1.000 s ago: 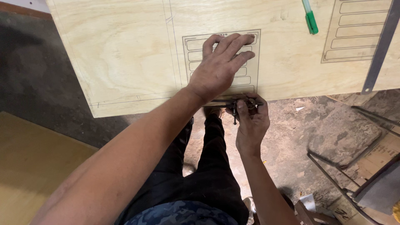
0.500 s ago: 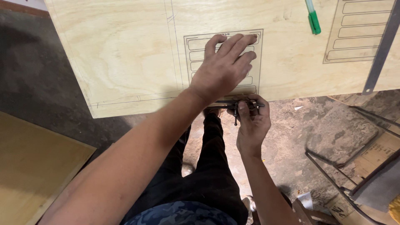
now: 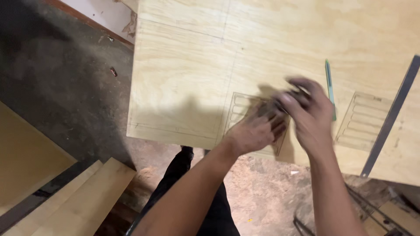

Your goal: The person marks a large plywood sheet using a green pen, a metal ruler, and a compass. They trace outlines from paper templates and draw straight lines and arcs to prepare the wood for cutting.

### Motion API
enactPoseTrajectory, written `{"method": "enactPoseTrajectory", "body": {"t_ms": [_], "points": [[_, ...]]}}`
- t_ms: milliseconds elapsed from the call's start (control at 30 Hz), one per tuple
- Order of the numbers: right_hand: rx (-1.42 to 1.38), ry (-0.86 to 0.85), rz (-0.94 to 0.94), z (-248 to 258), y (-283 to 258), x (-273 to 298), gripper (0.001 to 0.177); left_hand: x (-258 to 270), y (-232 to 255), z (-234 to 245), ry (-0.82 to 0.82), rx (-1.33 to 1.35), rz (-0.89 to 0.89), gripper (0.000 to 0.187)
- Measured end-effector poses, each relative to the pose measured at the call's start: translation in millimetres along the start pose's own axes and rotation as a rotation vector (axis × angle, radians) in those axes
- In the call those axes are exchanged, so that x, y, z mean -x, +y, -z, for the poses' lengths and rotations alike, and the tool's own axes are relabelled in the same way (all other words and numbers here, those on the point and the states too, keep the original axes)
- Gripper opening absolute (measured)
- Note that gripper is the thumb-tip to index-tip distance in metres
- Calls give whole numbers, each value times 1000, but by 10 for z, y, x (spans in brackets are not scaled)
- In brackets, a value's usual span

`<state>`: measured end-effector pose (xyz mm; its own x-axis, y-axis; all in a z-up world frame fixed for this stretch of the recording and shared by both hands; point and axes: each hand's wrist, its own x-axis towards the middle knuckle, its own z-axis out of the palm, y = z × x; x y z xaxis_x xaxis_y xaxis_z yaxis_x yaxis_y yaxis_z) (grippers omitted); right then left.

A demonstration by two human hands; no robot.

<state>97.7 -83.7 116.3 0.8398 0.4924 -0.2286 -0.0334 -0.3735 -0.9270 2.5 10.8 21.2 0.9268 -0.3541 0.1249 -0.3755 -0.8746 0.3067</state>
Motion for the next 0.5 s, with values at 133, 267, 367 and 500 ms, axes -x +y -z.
{"method": "enactPoseTrajectory", "body": {"t_ms": [133, 267, 367, 500], "points": [[248, -260, 23, -463, -208, -837, 36, 24, -32, 72, 16, 12, 39, 36], [113, -390, 37, -595, -206, -1091, 32, 74, -35, 45, 57, 75, 37, 26], [42, -454, 44, -662, -183, -1139, 31, 76, -47, 34, 104, 69, 49, 26], [65, -463, 36, -683, -165, -1136, 28, 85, -51, -1, 143, 99, 56, 21]]}}
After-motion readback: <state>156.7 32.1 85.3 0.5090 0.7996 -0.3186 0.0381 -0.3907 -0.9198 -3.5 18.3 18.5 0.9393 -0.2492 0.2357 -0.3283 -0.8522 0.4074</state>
